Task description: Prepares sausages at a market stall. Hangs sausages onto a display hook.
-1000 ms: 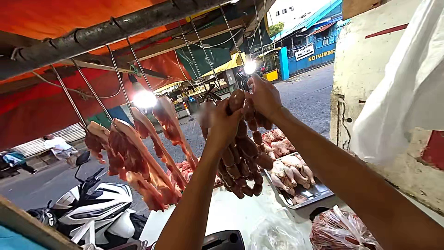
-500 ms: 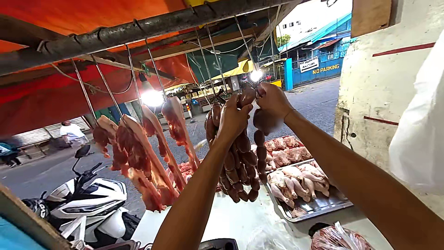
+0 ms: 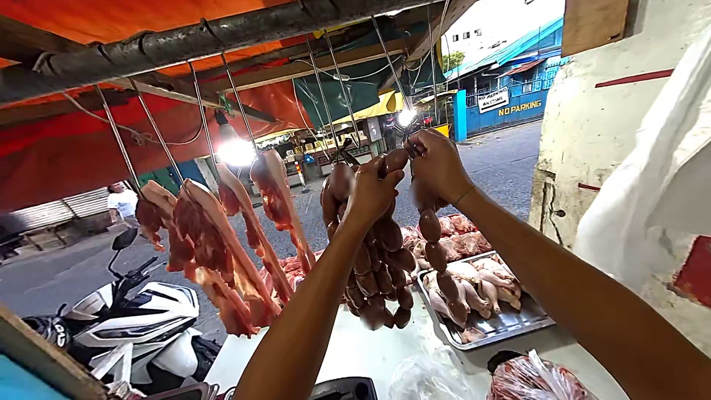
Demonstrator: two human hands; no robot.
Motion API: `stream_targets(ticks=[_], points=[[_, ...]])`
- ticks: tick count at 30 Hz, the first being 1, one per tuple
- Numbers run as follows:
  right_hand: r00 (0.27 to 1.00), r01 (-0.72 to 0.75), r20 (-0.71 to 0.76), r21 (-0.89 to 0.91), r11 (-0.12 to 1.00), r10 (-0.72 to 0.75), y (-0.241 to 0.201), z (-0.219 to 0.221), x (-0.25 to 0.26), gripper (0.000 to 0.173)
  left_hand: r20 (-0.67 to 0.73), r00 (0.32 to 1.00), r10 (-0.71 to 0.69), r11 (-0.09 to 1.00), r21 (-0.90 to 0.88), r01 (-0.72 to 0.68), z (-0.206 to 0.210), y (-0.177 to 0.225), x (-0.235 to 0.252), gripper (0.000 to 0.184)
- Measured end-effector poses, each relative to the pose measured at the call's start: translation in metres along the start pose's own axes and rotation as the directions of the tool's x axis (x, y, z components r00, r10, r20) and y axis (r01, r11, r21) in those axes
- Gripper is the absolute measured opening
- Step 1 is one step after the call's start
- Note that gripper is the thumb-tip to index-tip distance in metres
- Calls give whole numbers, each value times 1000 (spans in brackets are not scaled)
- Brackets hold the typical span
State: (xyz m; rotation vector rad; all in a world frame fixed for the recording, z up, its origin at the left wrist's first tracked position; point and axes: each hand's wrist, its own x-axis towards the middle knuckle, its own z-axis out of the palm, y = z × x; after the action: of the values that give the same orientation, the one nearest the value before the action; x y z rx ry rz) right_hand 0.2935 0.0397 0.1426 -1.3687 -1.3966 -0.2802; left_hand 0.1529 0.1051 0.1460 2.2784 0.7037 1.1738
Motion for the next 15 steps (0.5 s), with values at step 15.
stream_targets(ticks=[15], points=[[903, -228, 394, 104, 968, 170, 16, -21, 43, 23, -9, 1000, -20, 992, 125, 21, -9, 4, 16, 25]])
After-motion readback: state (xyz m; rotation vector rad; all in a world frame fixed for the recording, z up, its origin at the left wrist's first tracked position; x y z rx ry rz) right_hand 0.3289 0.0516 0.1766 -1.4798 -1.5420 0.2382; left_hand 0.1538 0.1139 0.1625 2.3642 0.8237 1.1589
